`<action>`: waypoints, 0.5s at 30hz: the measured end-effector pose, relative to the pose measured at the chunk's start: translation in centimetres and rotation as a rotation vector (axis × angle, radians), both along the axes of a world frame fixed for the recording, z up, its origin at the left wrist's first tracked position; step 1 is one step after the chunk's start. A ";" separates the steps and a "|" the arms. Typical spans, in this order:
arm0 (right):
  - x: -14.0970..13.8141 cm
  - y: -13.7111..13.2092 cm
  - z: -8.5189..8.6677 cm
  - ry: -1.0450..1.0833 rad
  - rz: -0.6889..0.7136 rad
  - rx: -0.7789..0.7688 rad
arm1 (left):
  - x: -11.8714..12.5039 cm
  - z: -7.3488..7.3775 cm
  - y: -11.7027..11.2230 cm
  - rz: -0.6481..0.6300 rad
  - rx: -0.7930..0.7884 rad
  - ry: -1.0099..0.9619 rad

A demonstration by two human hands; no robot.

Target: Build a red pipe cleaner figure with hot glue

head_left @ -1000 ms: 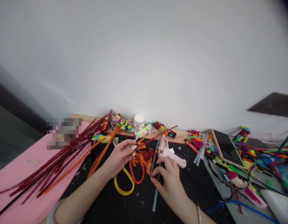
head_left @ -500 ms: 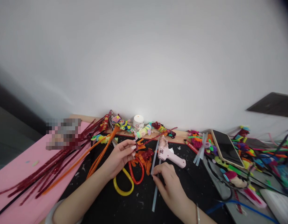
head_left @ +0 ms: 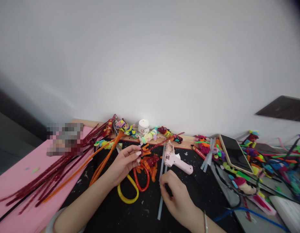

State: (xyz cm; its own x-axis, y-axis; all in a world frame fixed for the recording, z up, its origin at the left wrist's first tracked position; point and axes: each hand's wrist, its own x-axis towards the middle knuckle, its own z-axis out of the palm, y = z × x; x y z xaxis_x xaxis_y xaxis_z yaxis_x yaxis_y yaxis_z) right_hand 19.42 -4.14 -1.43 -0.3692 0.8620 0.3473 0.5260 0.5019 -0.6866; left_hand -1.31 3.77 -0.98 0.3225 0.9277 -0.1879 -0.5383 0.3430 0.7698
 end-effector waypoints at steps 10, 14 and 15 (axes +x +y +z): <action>-0.1 0.2 1.1 -0.032 0.092 -0.027 | 0.0 -0.1 0.0 -0.014 0.006 -0.006; -0.1 0.3 1.3 -0.043 0.132 -0.045 | 0.0 -0.1 0.0 -0.008 -0.001 -0.009; -0.1 0.3 1.3 -0.050 0.143 -0.052 | 0.0 0.0 0.0 -0.009 -0.003 -0.008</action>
State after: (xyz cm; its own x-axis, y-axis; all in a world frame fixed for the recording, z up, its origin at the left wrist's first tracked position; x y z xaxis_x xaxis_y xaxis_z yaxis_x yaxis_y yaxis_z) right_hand 19.35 -3.82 -0.13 -0.5053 0.8156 0.2819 0.4858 0.5388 -0.6883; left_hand -1.31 3.80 -1.03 0.3327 0.9241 -0.1879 -0.5414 0.3504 0.7643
